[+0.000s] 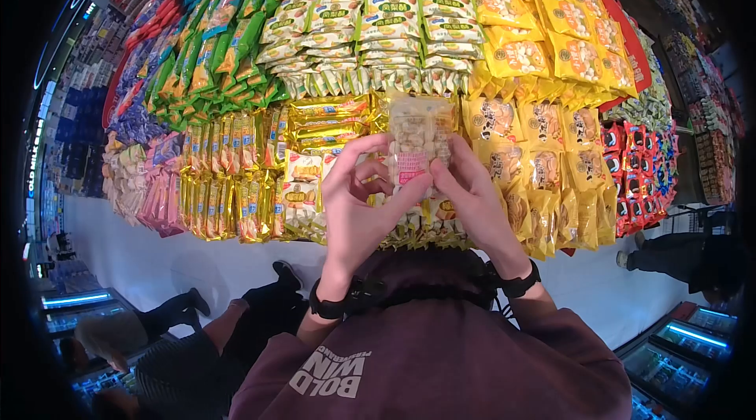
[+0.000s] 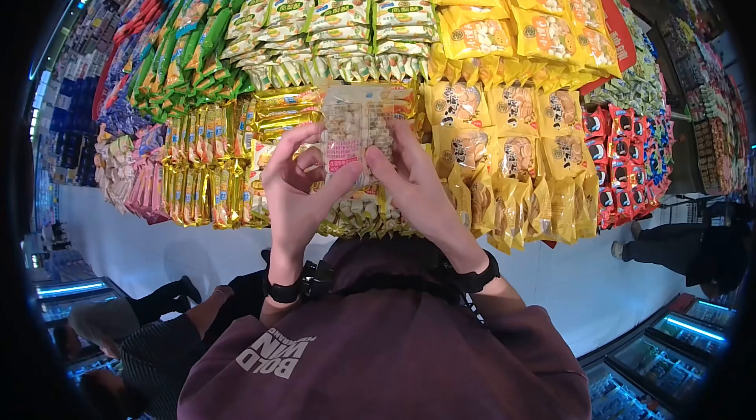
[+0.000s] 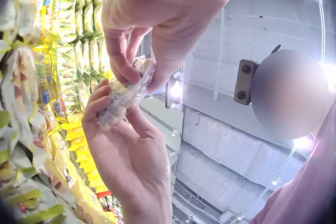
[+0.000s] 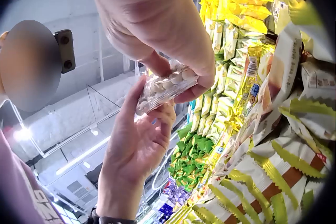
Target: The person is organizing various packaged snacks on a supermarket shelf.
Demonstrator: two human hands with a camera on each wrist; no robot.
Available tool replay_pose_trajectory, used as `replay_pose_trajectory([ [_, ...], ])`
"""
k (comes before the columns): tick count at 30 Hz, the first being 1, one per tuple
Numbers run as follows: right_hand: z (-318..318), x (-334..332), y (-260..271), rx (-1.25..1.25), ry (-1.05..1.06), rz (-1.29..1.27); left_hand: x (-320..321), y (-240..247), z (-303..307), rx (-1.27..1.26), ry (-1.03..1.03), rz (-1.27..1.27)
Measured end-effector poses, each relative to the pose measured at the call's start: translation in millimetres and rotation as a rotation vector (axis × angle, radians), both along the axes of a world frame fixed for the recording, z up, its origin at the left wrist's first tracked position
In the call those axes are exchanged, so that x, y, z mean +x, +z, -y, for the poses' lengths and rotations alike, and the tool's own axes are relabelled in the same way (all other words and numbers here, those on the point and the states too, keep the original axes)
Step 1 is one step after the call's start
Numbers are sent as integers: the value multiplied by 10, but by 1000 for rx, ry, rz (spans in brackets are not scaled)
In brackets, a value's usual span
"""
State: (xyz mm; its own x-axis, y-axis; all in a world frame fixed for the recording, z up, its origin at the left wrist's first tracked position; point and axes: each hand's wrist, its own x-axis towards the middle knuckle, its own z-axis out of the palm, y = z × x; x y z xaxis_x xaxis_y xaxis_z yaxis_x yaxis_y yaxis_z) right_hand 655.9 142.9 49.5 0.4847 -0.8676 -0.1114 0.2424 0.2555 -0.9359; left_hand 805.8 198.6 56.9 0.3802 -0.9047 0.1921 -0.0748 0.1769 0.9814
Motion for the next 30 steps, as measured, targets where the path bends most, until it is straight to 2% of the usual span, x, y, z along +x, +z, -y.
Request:
replay_pose_trajectory([
  [6, 60, -56, -82, 80, 49, 60, -55, 44, 8, 21, -23, -9],
  [12, 87, -107, 75, -102, -49, 30, 52, -42, 29, 27, -75, -116],
  [16, 68, -133, 156, -119, -82, -11, 62, -26, 42, 39, -143, -220],
  [24, 60, -138, 133, -142, -88, -5, 109, -120, 32, 52, -154, -172],
  [27, 67, -164, 162, -135, -77, -93, 111, -60, 31, 51, -164, -158],
  [30, 81, -165, 63, -225, -72, -98, 158, -114, 6, 31, -184, -145],
])
